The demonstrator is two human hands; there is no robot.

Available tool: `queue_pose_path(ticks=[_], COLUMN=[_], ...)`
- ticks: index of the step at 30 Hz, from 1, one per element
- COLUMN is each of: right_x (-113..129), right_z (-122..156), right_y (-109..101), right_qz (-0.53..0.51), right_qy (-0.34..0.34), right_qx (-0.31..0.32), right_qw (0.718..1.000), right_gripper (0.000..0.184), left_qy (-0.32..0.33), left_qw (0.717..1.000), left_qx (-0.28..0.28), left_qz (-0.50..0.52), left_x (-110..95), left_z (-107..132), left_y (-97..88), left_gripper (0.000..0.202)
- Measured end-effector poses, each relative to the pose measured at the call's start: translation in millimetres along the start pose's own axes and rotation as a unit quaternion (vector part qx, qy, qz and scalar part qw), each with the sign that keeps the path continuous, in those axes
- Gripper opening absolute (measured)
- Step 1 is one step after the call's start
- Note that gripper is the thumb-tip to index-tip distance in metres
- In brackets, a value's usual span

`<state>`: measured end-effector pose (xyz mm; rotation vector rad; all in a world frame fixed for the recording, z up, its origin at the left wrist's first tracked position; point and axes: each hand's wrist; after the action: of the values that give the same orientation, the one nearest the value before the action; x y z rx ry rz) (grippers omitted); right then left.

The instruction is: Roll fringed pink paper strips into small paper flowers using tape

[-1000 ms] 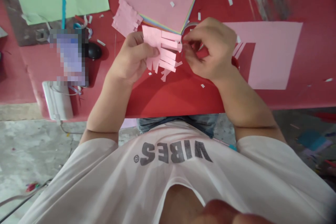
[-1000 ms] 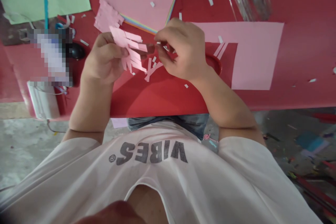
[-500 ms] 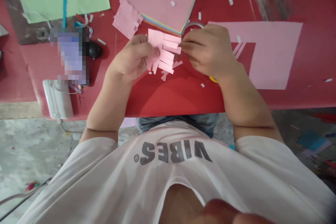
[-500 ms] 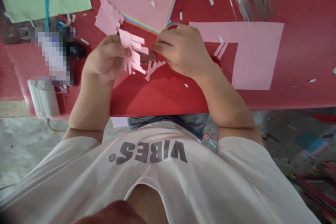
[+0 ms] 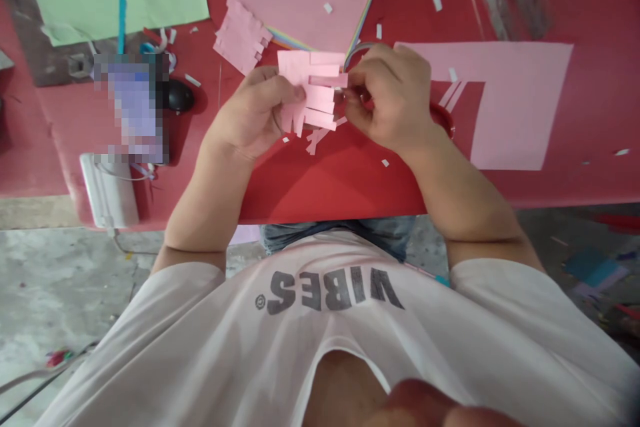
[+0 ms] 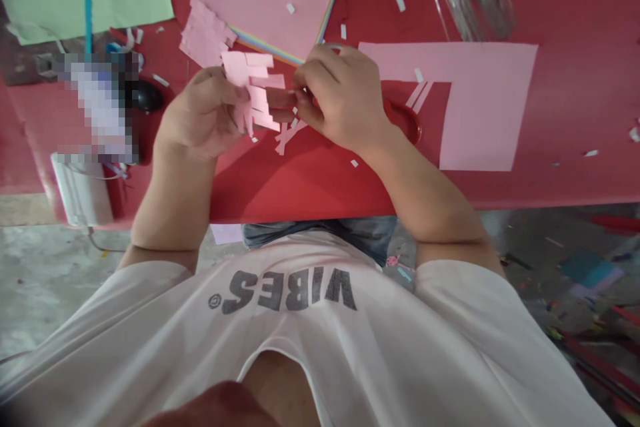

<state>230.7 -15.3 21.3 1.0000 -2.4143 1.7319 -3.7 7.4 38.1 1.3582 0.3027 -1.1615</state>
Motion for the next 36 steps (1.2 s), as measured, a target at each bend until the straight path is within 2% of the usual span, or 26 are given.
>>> queue_pose_path(ticks=[3,6,9,13,17,20,28,36], right_x=[3.3,8.9,20.2,36.0,44.5,48.9,51.3,48.9], right_z=[1.8,1.4,2.7,10.0,16.8,19.1,18.9,19.8], right_y=[7.4,8.9,4.5,5.3,18.6,25.4,21.5,28.9], right_qz=[-0.095,-0.156,-0.186,-0.213,-0.252,-0.278,-0.291,-0.304], right_qy=[0.046,0.110,0.155,0.200,0.179,0.185,0.210,0.202], right_qx=[-0.072,-0.162,-0.201,-0.148,-0.087,-0.064,-0.052,-0.057], right_qw=[0.992,0.968,0.949,0.945,0.947,0.941,0.932,0.929], right_gripper=[0.008,0.018,0.026,0.023,0.018,0.017,0.017,0.017], left_qy=[0.051,0.082,0.091,0.091,0.125,0.121,0.085,0.127], left_qw=[0.993,0.986,0.987,0.986,0.980,0.980,0.988,0.977], left_qx=[0.038,-0.009,-0.054,-0.092,-0.102,-0.097,-0.099,-0.116], left_qz=[-0.099,-0.143,-0.121,-0.103,-0.114,-0.122,-0.087,-0.123], left_x=[2.0,2.7,4.4,14.0,28.3,35.0,35.4,36.3], left_z=[2.0,3.3,2.3,-4.2,-11.3,-11.8,-4.4,-3.1], left_y=[6.2,10.8,13.5,11.7,7.1,6.7,11.5,22.2], left_gripper=[0.011,0.011,0.007,0.011,0.013,0.013,0.013,0.016])
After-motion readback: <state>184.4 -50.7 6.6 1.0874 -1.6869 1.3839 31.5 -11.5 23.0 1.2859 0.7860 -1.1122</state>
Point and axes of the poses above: each hand's wrist, its own z-axis away from the middle knuckle, its own y-axis out of the palm, x = y × z, and after that the axes turned 4 degrees about y, right-handed
